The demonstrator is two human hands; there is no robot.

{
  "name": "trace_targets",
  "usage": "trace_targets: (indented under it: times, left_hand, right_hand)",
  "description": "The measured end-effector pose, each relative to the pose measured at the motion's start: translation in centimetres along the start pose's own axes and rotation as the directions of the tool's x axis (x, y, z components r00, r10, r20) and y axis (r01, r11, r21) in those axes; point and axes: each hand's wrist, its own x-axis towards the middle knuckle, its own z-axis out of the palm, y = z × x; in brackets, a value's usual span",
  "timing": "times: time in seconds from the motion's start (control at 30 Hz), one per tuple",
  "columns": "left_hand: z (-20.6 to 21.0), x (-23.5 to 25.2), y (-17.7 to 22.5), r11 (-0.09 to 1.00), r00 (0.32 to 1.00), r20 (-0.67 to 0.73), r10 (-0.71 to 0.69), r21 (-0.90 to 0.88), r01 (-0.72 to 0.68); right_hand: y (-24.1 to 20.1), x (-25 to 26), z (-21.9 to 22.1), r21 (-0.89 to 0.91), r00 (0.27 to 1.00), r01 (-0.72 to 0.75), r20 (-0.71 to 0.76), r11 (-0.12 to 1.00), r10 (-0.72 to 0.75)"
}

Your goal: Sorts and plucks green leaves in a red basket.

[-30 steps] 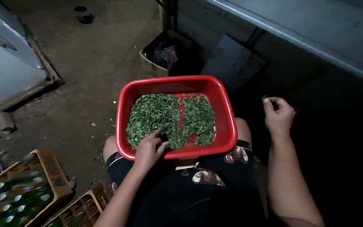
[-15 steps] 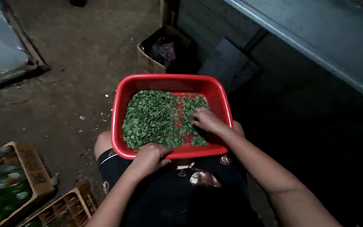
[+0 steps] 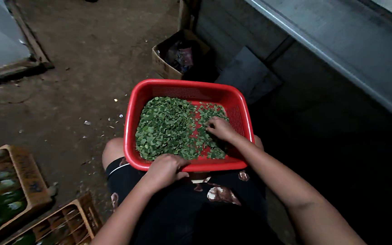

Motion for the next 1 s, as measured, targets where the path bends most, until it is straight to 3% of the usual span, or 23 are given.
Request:
trace_targets:
  times: [0.17,0.37,0.53,0.7,0.8,1.0]
  left_hand:
    - [-1.4,1.0,0.3,0.984,0.989,-0.143,-0.027,-0.180,0.001]
    - [-3.1,6.0,2.1,0.955,0.958,-0.263,-0.112,-0.296,0.031]
    - [-2.9,8.9,4.4,0.948,0.947,-0.304,-0.103,-0.319,0.001]
    - [-2.6,8.0,4.1,0.926,0.890,-0.427,-0.159,-0.378,-0.015]
    - [-2.8,6.8,3.4,0.803,0.877,-0.392,-0.277,-0.596,-0.012]
    - [-3.3,4.7,3.5,0.348,0.844,-0.229,-0.485,-0.936,-0.054]
  right_hand:
    - [0.5,-2.5,-2.2,0.201,0.999,0.036,-0.012,0.979,-0.034]
    - [-0.6,-6.0,-4.2,0.375,0.998,0.050,0.003,0.926,-0.055]
    - [-3.1,-8.2,-5.1,0.371,0.987,0.153,-0.003,0.916,-0.163]
    - [-4.8,-8.4,-4.9,0.326,0.968,0.244,-0.027,0.913,-0.249]
    - [-5.4,-8.1,-4.2,0.473,0.954,0.283,-0.052,0.835,-0.294]
    - [-6.3,-7.8,-1.9,0.760,0.935,0.317,-0.151,0.567,-0.321]
